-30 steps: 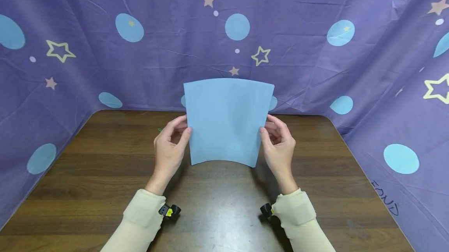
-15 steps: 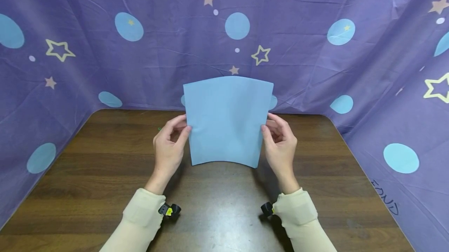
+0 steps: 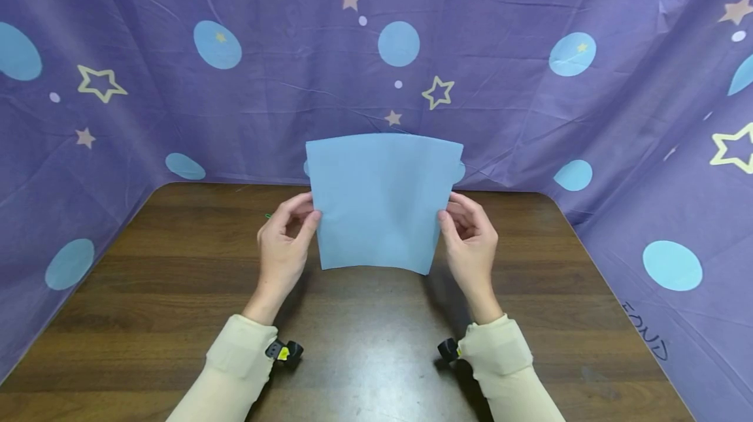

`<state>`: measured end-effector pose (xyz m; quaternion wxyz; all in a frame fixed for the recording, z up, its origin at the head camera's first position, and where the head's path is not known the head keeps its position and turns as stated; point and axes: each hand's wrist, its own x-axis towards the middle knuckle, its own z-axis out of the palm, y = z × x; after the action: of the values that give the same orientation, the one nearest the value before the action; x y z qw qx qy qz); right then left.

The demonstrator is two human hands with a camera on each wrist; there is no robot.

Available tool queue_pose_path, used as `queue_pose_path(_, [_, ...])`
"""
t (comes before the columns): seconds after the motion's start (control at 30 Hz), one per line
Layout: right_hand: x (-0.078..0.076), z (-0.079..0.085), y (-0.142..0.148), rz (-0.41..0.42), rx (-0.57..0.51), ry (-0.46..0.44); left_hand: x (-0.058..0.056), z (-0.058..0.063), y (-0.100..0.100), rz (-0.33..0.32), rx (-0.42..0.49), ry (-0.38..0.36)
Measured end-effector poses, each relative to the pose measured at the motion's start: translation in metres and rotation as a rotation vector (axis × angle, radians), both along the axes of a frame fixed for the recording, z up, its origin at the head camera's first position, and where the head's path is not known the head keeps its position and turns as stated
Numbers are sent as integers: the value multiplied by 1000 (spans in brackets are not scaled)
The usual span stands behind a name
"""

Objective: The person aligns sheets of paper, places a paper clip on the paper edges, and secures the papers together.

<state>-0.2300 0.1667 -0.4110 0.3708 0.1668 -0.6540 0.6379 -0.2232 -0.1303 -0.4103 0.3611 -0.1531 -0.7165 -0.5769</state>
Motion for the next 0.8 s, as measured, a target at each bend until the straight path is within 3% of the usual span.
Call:
queue_pose_path(0.3, [1,0,0,9,12,5,2,1,3,18,-20,-2])
queue_pose_path(0.8, [2,-1,-6,-84,15,40,3,1,7,96,-38,105])
